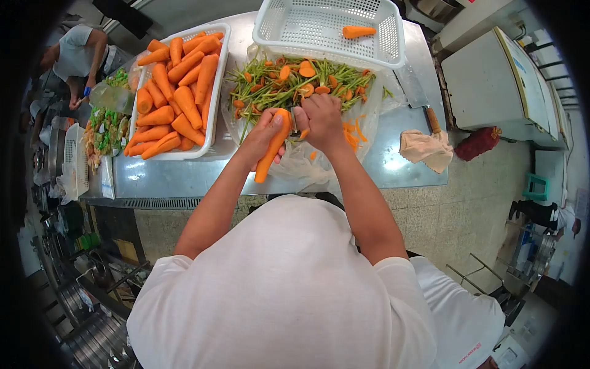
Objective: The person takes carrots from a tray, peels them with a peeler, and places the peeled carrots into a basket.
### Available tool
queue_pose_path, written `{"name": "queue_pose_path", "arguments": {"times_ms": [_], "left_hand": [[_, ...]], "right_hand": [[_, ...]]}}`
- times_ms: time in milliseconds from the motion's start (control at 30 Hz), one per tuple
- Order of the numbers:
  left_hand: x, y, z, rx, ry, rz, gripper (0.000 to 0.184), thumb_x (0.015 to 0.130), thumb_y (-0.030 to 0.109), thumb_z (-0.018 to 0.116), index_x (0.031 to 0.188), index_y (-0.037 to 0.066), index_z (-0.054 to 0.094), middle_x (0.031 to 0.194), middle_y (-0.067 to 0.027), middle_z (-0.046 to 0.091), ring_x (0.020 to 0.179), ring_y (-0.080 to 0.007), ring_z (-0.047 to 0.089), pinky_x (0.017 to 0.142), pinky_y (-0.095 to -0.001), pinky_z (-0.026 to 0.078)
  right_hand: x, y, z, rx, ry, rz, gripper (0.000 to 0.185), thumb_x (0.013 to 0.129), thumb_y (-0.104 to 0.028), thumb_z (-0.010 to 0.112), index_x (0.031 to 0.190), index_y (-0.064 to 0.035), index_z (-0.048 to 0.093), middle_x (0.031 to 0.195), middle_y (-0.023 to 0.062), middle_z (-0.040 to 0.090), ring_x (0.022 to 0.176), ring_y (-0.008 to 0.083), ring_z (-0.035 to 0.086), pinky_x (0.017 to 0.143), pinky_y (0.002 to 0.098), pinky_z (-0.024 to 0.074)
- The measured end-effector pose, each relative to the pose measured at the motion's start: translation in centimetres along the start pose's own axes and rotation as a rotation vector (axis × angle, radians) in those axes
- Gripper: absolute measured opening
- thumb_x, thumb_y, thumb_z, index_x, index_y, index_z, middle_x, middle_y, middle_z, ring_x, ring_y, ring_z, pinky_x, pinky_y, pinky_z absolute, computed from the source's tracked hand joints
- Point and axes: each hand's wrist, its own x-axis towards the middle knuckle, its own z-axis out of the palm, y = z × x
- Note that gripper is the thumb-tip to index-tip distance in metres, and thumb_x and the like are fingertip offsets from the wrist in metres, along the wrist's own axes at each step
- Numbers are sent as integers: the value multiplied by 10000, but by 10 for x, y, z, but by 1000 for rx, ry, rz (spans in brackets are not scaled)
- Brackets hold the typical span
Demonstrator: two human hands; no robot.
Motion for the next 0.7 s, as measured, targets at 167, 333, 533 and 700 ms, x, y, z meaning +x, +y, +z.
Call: {"name": "queue_pose_path", "arguments": {"times_ms": [167,333,533,700], "left_hand": [[4,-8,-9,-157,-11,-18,422,1059,495,402,1286,141,439,921,-55,563,572,-113,554,436,-253,479],[4,-10,-9,-112,-68,-98,426,1058,518,377,1307,174,422,922,-51,552,553,-110,545,430,-243,470],[6,-3,-6,-7,-65,-33,457,1049,530,404,1332,171,386,920,-40,534,561,-108,557,434,-247,482],[11,-8,-13,-137,-62,-11,400,1060,482,412,1274,147,452,921,-68,608,581,-124,604,429,-250,498]], "right_hand": [[-4,11,5,-58,-24,131,251,929,-270,601,767,-81,572,758,78,519,783,298,528,765,440,362],[-10,19,14,-56,-67,49,246,945,-265,587,775,-88,570,775,70,516,804,290,526,784,434,362],[3,-8,-9,20,-18,-73,250,943,-272,596,779,-84,573,804,72,547,820,290,533,796,433,363],[4,8,-5,-86,-46,48,226,939,-263,603,798,-87,586,819,68,558,839,285,539,808,427,363]]}}
